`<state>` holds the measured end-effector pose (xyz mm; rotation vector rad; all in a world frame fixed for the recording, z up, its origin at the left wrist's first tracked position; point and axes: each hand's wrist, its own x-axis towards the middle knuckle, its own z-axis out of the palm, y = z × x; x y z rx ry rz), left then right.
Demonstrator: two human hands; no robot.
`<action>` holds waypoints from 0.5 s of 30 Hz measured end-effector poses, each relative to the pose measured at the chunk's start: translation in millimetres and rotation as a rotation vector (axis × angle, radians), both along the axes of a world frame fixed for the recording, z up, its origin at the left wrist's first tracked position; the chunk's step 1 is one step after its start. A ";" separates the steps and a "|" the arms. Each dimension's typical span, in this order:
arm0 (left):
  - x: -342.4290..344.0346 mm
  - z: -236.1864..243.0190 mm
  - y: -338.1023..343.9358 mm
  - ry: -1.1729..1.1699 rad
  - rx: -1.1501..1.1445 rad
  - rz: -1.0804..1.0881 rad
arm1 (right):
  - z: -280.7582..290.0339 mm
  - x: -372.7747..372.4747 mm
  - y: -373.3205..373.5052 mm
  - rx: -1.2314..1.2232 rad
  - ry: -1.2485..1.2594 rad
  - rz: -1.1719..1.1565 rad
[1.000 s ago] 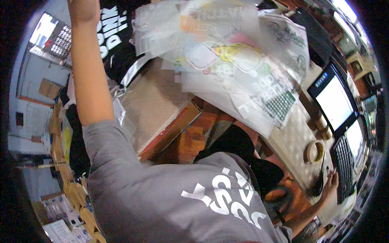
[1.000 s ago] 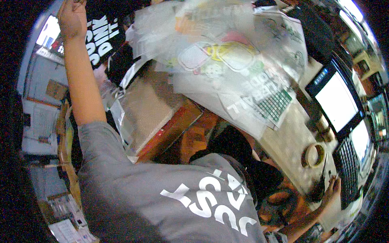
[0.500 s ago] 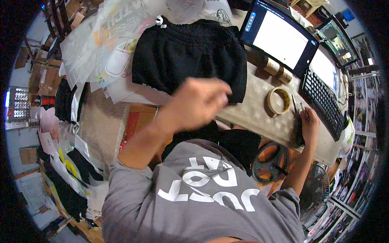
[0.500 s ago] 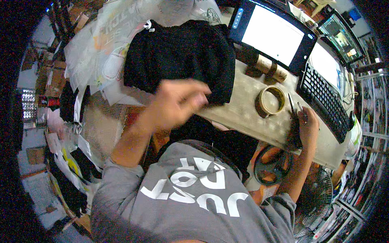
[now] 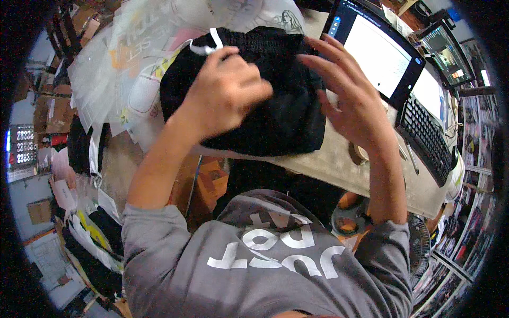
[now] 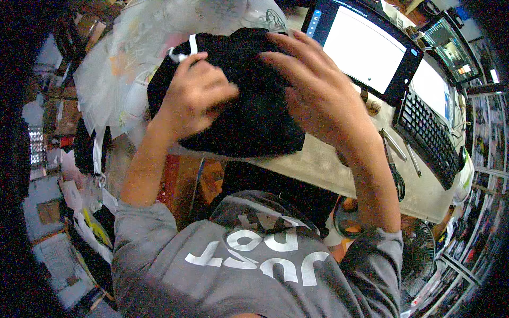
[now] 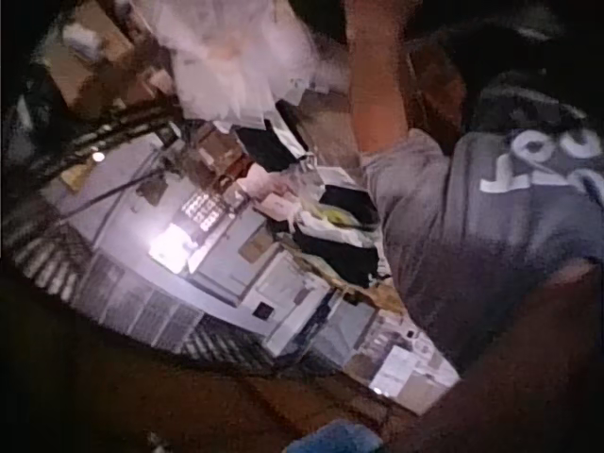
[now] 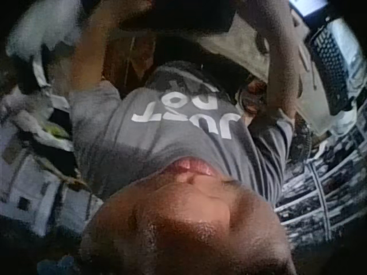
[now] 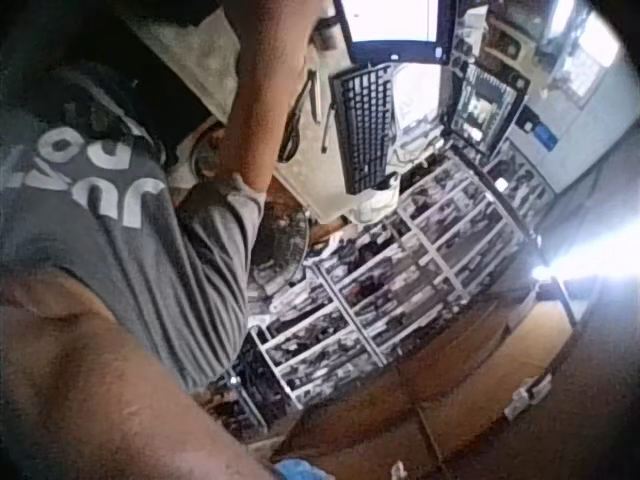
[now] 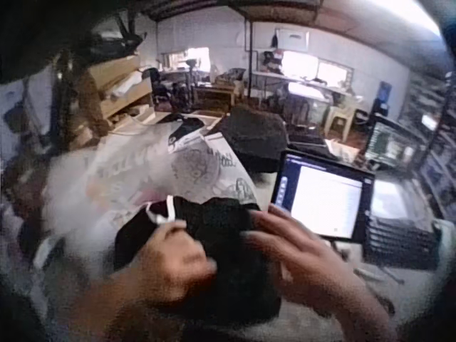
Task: The person labels white and black clothing items at a desk. They use a pen to write on small tags, attach the tags to the garments, and handle various plastic packaging sheets and cardboard pieces on the cluttered workspace.
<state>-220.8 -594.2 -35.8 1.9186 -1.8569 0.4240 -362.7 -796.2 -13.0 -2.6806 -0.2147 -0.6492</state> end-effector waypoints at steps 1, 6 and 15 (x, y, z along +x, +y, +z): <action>-9.2 4.5 6.3 -0.003 0.036 -0.042 | -1.3 14.8 5.1 -0.109 -0.004 0.078; -31.6 -10.8 31.0 0.158 -0.243 -0.116 | -1.3 5.6 0.8 -0.316 0.357 0.250; -61.2 -33.1 6.2 0.375 -0.534 -0.081 | -9.2 -47.0 -3.9 -0.284 0.337 -0.067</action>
